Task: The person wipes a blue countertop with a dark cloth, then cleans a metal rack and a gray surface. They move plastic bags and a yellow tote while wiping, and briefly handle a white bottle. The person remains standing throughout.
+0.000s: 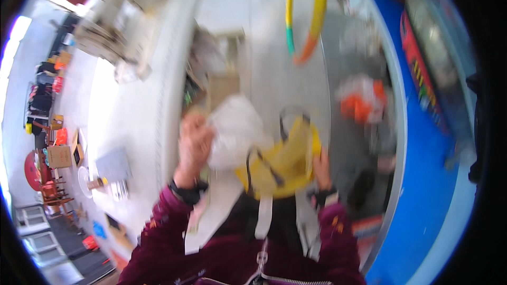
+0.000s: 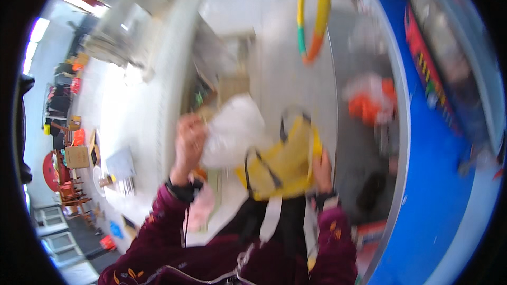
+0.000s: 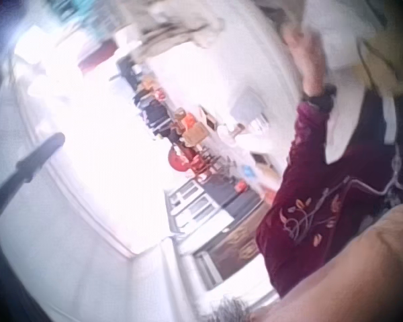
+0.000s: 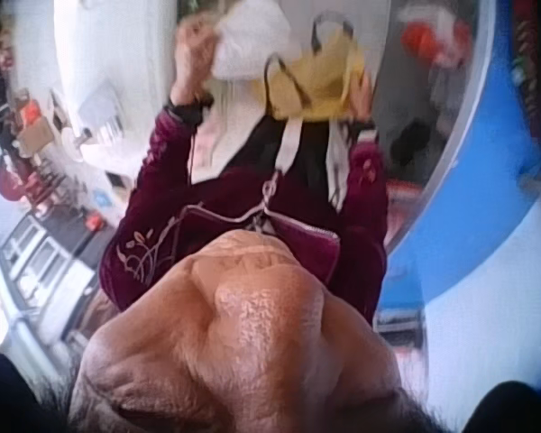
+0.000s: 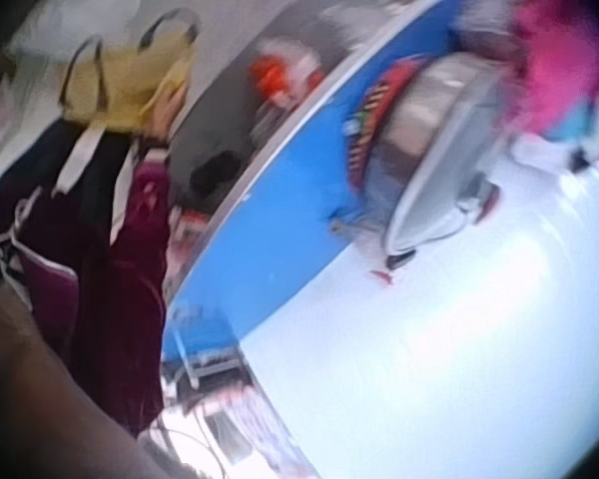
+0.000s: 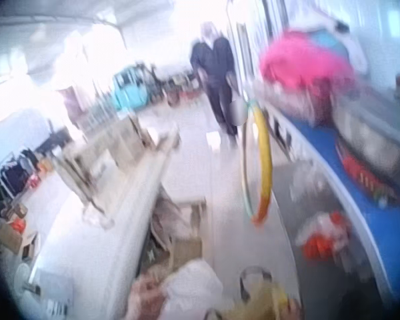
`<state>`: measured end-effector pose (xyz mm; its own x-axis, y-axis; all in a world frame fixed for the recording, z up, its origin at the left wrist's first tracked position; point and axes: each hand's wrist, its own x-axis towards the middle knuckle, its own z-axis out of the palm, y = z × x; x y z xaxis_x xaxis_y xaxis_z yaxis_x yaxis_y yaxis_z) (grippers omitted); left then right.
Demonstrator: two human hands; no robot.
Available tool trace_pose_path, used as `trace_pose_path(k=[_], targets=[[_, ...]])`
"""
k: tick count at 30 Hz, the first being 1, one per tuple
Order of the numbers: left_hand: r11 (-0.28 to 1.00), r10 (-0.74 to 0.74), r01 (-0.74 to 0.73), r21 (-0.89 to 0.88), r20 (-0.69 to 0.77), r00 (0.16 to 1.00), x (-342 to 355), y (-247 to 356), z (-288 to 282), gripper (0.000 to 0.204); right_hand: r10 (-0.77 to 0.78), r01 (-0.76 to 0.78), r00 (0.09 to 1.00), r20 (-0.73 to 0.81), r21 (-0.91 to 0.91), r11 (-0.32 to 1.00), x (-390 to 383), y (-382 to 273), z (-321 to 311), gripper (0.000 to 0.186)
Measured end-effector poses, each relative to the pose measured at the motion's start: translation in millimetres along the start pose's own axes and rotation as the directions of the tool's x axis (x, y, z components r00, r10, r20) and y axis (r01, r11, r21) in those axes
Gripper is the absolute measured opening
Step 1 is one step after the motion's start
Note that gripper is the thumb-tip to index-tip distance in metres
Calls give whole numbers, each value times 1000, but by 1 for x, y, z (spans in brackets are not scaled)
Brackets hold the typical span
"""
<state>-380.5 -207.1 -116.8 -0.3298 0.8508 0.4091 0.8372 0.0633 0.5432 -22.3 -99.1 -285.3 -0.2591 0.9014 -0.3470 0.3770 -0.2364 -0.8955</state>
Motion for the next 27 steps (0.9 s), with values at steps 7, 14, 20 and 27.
trace_pose_path(k=[7,14,20,27], targets=[[610,-351,490,-623,342,872,38,53,-33,22,-72,71,997,30,28,997,20,-9,35,16],[328,-460,506,-798,332,823,37,50,3,26,11,-35,997,79,299,954,49,-19,66,15],[453,-496,666,-593,453,741,3,30,52,37,-114,113,993,0,135,984,56,3,73,22],[396,-250,860,-321,864,437,-57,16,114,69,-305,353,935,183,-366,861,42,-9,76,24]])
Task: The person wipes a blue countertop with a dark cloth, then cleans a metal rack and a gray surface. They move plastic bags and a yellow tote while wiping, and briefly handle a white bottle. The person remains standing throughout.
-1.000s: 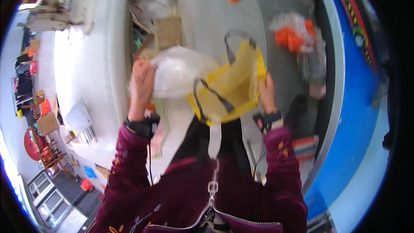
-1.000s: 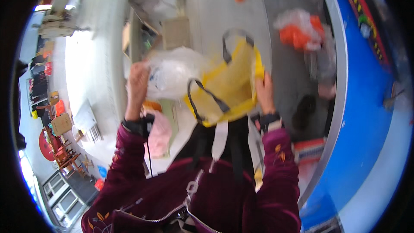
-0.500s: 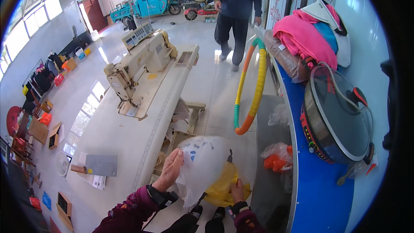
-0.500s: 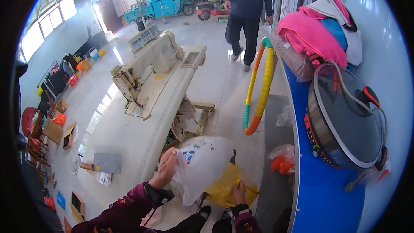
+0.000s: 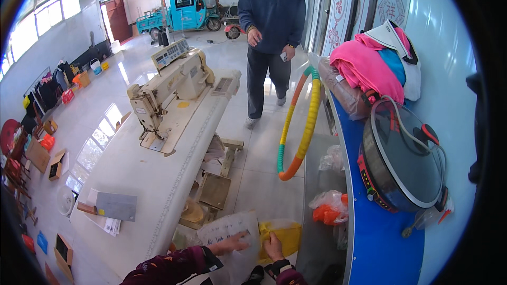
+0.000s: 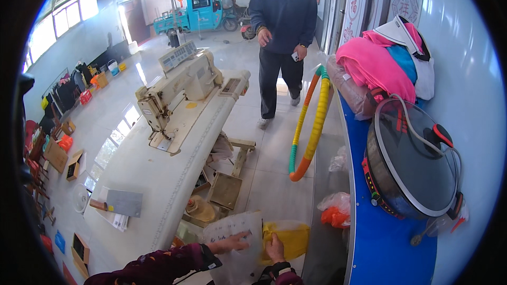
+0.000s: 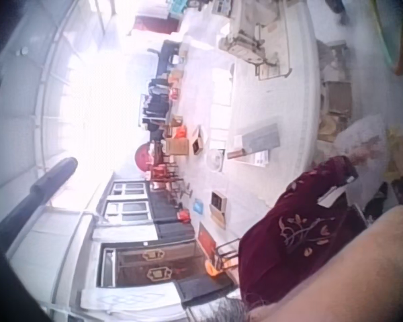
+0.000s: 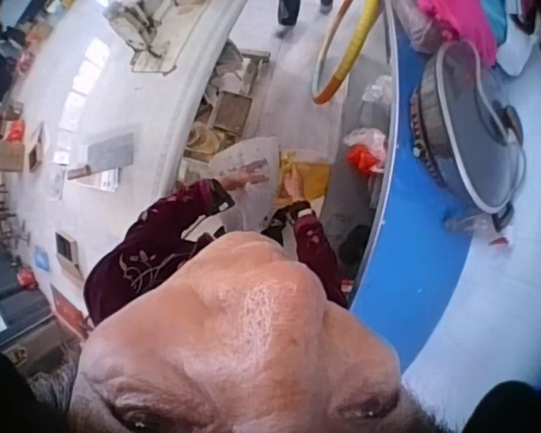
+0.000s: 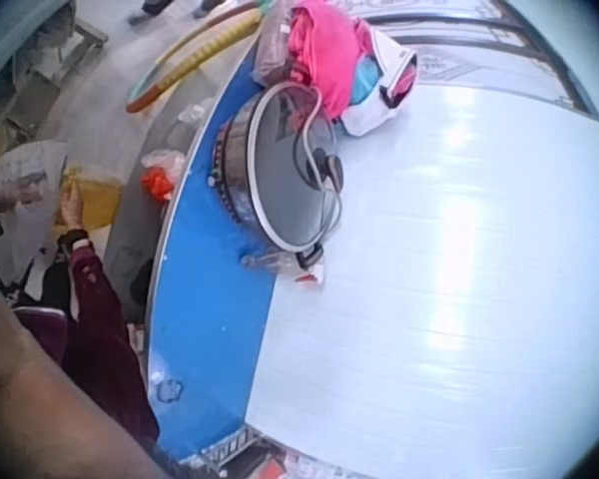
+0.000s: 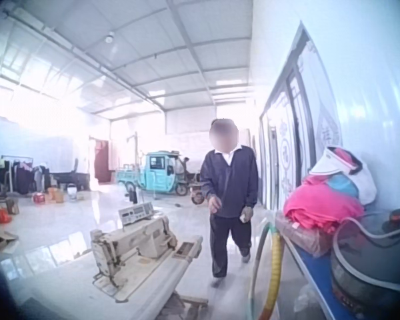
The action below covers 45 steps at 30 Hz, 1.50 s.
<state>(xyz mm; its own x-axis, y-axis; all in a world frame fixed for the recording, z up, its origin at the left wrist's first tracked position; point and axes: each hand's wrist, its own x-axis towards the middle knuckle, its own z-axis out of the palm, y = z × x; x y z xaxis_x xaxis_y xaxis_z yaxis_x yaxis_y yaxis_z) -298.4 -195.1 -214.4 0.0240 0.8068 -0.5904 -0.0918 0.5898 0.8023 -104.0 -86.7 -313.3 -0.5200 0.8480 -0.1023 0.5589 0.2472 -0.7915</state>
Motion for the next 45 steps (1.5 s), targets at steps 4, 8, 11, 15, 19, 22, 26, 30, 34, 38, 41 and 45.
trace_pose_path(k=[4,8,11,15,19,22,26,30,34,38,41,45], targets=[[977,0,-51,207,238,971,17,-37,11,68,-117,117,986,116,-1,993,-4,-28,-9,36],[857,230,-254,448,109,967,26,-73,23,50,-155,143,970,187,75,987,-12,-54,-23,33],[951,306,-308,10,-137,942,35,-84,26,30,-312,297,902,298,98,950,-19,-69,-25,24],[921,269,-340,-188,-324,907,39,-81,24,37,-411,377,866,286,170,911,-17,-77,-17,14],[784,61,-235,-575,-306,950,42,-78,25,35,-368,351,863,346,113,929,-14,-76,-11,16],[749,25,-218,-626,-303,953,46,-81,23,35,-328,306,864,381,119,945,-18,-71,-9,26],[722,78,-248,-647,-279,957,49,-85,17,37,-247,200,875,416,153,968,-32,-59,4,48],[793,31,-215,-570,-315,948,50,-94,15,38,-303,243,874,379,198,950,-40,-42,33,59],[881,-5,-176,-439,-380,925,50,-119,-4,29,-280,235,855,437,156,959,-40,-37,66,60],[968,-96,-25,-249,-462,882,40,-145,-31,27,-301,238,839,453,192,952,-54,-45,83,60],[896,-216,-16,-444,-467,857,40,-159,-43,28,-207,146,920,334,199,969,-61,-30,76,54],[891,-228,-18,-454,-480,847,46,-172,-45,28,86,-98,994,74,174,980,-13,26,6,64]])
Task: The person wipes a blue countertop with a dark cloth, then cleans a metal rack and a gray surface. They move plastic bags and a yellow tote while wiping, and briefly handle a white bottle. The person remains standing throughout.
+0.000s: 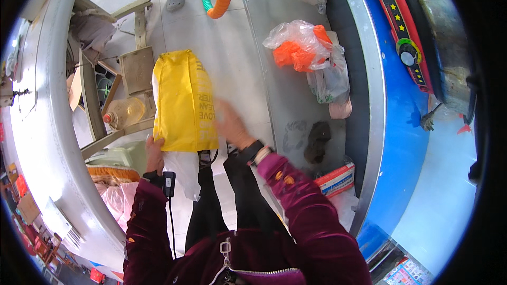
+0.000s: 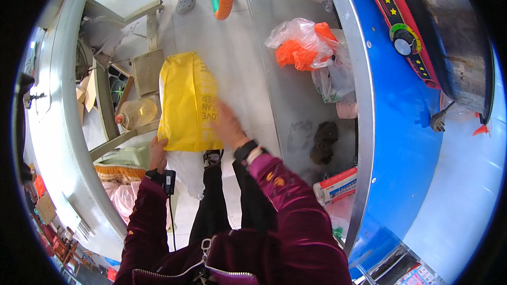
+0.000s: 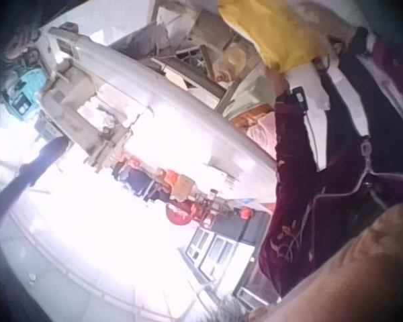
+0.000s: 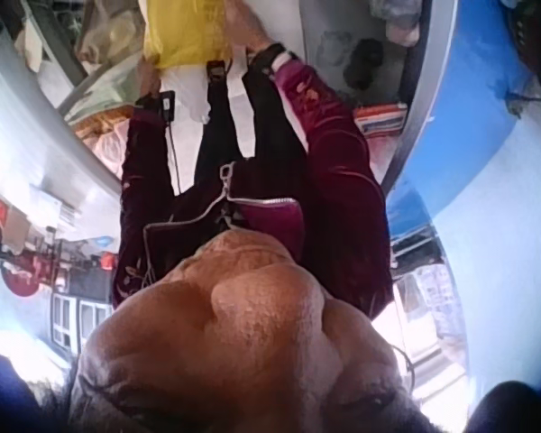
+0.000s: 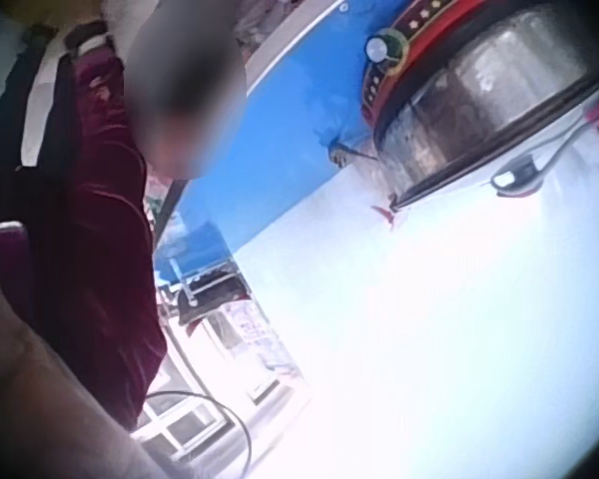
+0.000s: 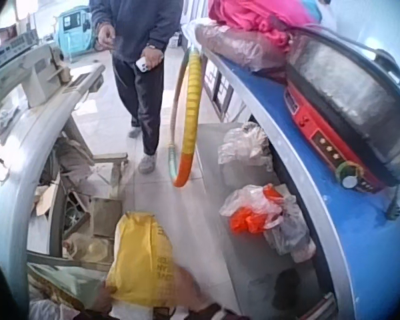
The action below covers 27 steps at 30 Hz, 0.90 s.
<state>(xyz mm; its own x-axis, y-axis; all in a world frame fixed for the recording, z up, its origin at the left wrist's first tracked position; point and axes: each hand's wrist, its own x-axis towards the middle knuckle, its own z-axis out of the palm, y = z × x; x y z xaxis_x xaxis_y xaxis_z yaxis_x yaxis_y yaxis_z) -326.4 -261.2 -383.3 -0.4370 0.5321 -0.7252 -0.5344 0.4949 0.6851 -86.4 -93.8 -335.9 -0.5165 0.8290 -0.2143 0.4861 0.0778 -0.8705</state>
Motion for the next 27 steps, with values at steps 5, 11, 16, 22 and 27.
trace_pose_path(k=[5,11,16,22,27], targets=[[993,30,-25,112,-47,998,2,12,-14,37,-17,-3,878,-479,-42,999,167,-24,-162,88],[999,5,-3,41,-43,999,-1,27,-7,41,-69,-64,749,-660,-175,982,226,-42,-248,92],[979,45,-46,196,9,999,-7,35,-8,31,59,-163,799,-598,-121,979,196,-25,-232,85],[1000,1,-1,-10,-5,1000,-9,36,-2,30,138,-238,837,-529,-126,963,180,-6,-211,81],[999,-16,17,-34,24,1000,-9,43,2,33,173,-246,822,-543,-65,967,170,3,-204,81]])
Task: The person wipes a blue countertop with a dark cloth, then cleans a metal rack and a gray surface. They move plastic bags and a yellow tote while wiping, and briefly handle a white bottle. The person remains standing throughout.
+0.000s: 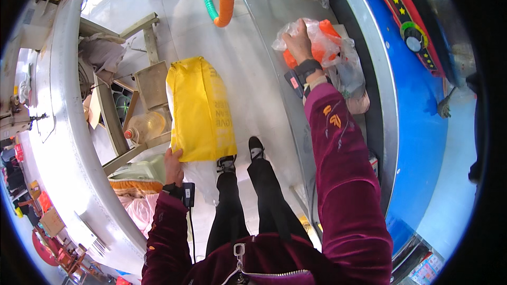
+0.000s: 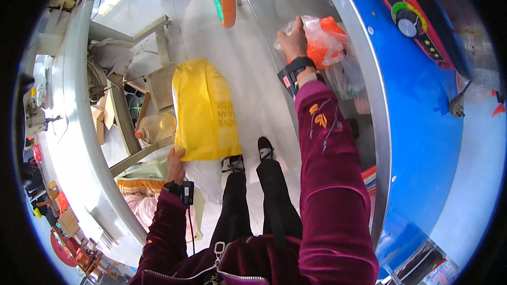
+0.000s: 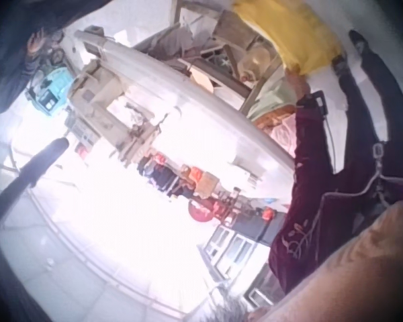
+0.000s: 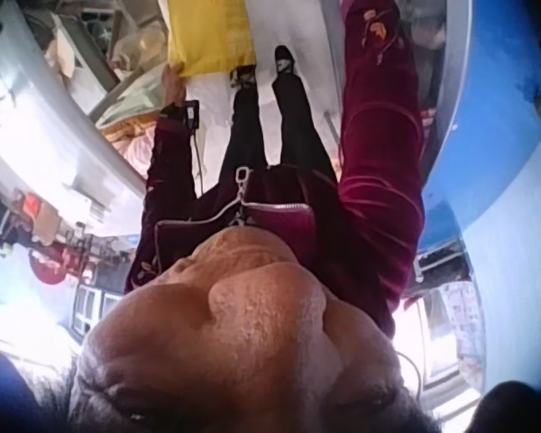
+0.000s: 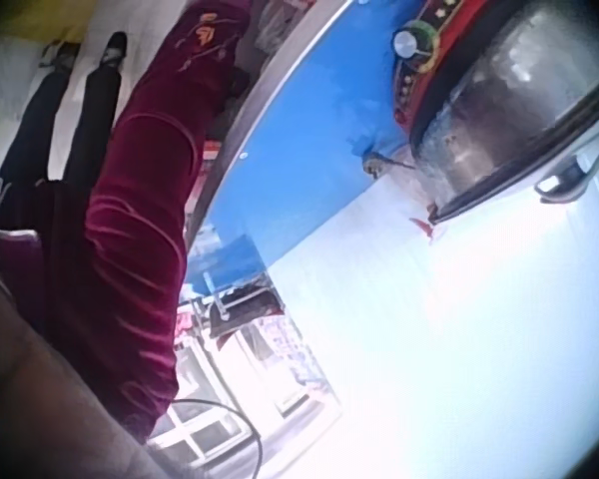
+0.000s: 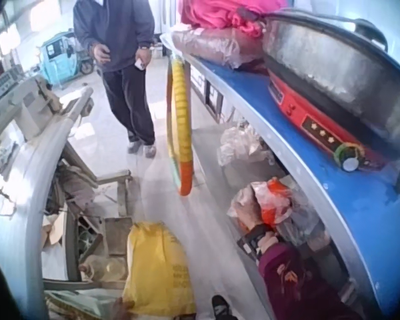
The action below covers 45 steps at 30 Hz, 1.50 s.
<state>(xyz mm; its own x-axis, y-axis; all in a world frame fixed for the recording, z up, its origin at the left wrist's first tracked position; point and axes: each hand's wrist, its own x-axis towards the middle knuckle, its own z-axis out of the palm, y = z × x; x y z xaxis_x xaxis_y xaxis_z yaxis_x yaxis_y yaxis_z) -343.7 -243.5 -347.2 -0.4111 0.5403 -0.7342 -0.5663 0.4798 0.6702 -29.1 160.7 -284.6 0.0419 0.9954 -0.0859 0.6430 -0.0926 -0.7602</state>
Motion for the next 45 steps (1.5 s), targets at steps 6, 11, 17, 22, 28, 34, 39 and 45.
trace_pose_path(k=[6,11,17,22,28,34,39,45], targets=[[999,26,-26,25,11,1000,-3,1,7,32,-20,22,996,84,-26,999,8,-3,0,78],[994,44,-41,98,-26,999,2,-3,3,32,-47,61,988,147,-93,994,-6,1,10,73],[1000,-10,9,9,11,1000,12,-17,-7,33,-203,323,926,317,-392,861,-38,20,22,61],[999,-3,3,40,-3,1000,16,-21,-10,35,-455,543,824,337,-697,468,-32,45,26,43],[999,2,-3,40,44,999,18,-29,-15,35,-356,327,900,253,-931,164,13,92,-24,39],[997,-36,38,70,-24,999,31,-38,-15,36,-61,183,983,173,-924,335,5,141,-72,65],[997,-39,41,64,-35,999,34,-33,-7,35,-78,166,986,149,-937,308,7,157,-68,74],[996,-61,63,58,-46,997,36,-28,-4,33,-94,168,984,150,-962,216,15,172,-68,68]])
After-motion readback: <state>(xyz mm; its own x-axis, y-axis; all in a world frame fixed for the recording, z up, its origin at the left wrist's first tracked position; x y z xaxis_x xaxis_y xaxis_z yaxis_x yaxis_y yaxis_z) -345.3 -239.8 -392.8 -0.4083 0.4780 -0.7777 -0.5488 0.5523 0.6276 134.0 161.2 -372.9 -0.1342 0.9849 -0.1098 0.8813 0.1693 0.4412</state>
